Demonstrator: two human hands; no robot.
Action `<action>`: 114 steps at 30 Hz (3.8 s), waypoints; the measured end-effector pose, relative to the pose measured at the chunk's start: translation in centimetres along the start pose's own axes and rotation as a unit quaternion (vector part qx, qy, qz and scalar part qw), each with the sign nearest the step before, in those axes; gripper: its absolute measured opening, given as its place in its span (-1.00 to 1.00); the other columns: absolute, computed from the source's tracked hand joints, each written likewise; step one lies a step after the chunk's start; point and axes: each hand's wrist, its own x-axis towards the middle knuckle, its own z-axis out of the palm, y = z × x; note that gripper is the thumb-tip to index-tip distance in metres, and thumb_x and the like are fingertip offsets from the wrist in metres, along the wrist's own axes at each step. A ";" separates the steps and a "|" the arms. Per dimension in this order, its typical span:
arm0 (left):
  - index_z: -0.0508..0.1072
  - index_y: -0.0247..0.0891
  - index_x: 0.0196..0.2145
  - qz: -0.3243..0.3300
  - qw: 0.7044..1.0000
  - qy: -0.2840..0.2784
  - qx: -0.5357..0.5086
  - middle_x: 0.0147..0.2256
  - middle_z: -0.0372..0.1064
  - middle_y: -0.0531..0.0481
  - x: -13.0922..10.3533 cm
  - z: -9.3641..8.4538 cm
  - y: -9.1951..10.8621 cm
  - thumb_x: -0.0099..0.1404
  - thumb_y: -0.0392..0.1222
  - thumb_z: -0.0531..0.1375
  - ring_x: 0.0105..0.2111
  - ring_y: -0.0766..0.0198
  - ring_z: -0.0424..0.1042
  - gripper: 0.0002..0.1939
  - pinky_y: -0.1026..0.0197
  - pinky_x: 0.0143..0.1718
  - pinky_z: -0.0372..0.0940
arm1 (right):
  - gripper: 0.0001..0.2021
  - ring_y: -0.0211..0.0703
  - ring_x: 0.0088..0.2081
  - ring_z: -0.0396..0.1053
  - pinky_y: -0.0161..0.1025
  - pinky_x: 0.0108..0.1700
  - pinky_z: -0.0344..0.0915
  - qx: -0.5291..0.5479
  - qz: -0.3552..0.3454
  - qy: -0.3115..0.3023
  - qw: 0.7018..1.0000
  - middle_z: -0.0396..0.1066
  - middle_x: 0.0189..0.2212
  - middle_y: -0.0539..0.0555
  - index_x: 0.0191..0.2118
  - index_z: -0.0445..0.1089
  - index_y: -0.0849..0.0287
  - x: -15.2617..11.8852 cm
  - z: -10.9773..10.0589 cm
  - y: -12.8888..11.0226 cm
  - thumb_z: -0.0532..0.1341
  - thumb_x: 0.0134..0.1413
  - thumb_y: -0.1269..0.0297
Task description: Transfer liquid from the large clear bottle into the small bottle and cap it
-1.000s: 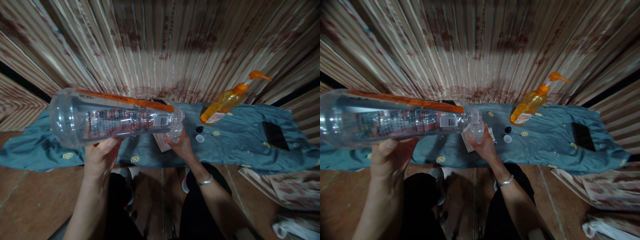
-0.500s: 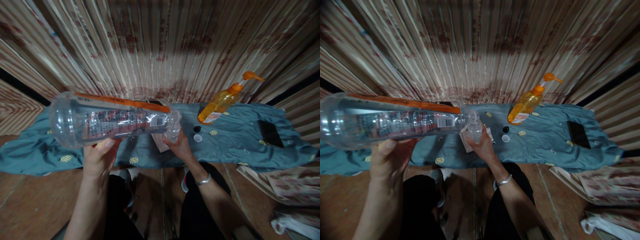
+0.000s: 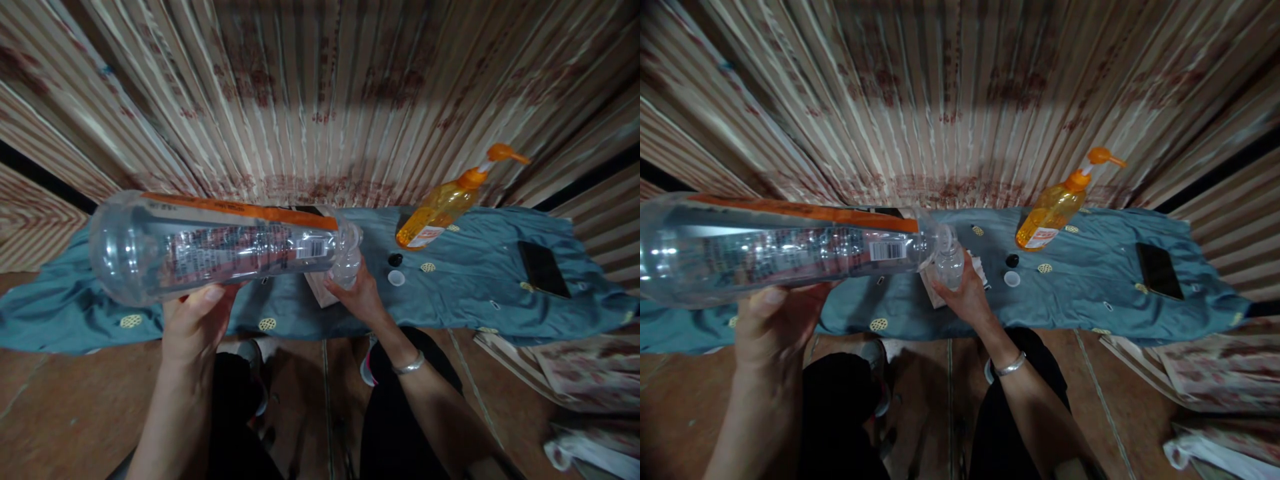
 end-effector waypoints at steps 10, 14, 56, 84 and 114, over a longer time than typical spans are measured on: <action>0.69 0.19 -0.04 -0.006 1.000 0.028 0.007 -0.19 0.73 0.02 0.1 1.1 0.6 -0.28 0.00 0.69 -0.04 -0.29 0.71 -0.24 -0.42 0.10 0.61 | -0.13 0.32 0.12 0.66 0.33 0.20 0.61 0.004 0.002 -0.006 1.000 0.65 0.15 0.27 0.40 0.33 0.20 -0.1 -0.2 -0.3 0.47 0.05 -0.09; 0.69 0.18 -0.07 -0.015 0.999 0.044 0.004 -0.22 0.72 0.04 -0.1 1.1 0.6 -0.34 0.01 0.71 -0.13 -0.23 0.72 -0.22 -0.41 0.09 0.62 | -0.11 0.36 0.14 0.64 0.31 0.22 0.59 0.004 0.005 -0.010 1.000 0.64 0.16 0.31 0.40 0.33 0.23 -0.1 -0.2 -0.4 0.48 0.05 -0.13; 0.69 0.19 -0.01 0.032 0.999 0.025 -0.005 -0.47 0.59 0.22 0.0 0.7 0.3 -0.25 -0.05 0.73 -0.54 0.16 0.58 -0.22 -0.08 -0.10 0.71 | -0.09 0.30 0.15 0.64 0.29 0.24 0.58 -0.001 0.017 -0.009 1.000 0.65 0.17 0.28 0.42 0.31 0.18 -0.3 -0.3 -0.2 0.47 0.04 -0.17; 0.63 0.24 0.13 0.033 0.999 0.012 -0.006 -0.39 0.62 0.17 0.1 0.7 0.2 -0.19 -0.09 0.68 -0.48 0.13 0.59 -0.13 -0.23 0.03 0.65 | -0.12 0.27 0.15 0.64 0.24 0.23 0.56 -0.002 0.015 -0.007 1.000 0.66 0.17 0.28 0.41 0.33 0.18 -0.3 -0.4 -0.4 0.49 0.04 -0.10; 0.62 0.26 0.14 0.042 0.999 0.004 -0.007 -0.25 0.67 0.08 0.0 1.5 0.4 -0.17 -0.08 0.67 -0.10 -0.13 0.71 -0.13 -0.36 0.14 0.61 | -0.14 0.33 0.18 0.62 0.31 0.24 0.55 -0.009 0.020 -0.009 1.000 0.63 0.18 0.23 0.40 0.30 0.07 -0.3 -0.4 -0.3 0.49 0.03 -0.09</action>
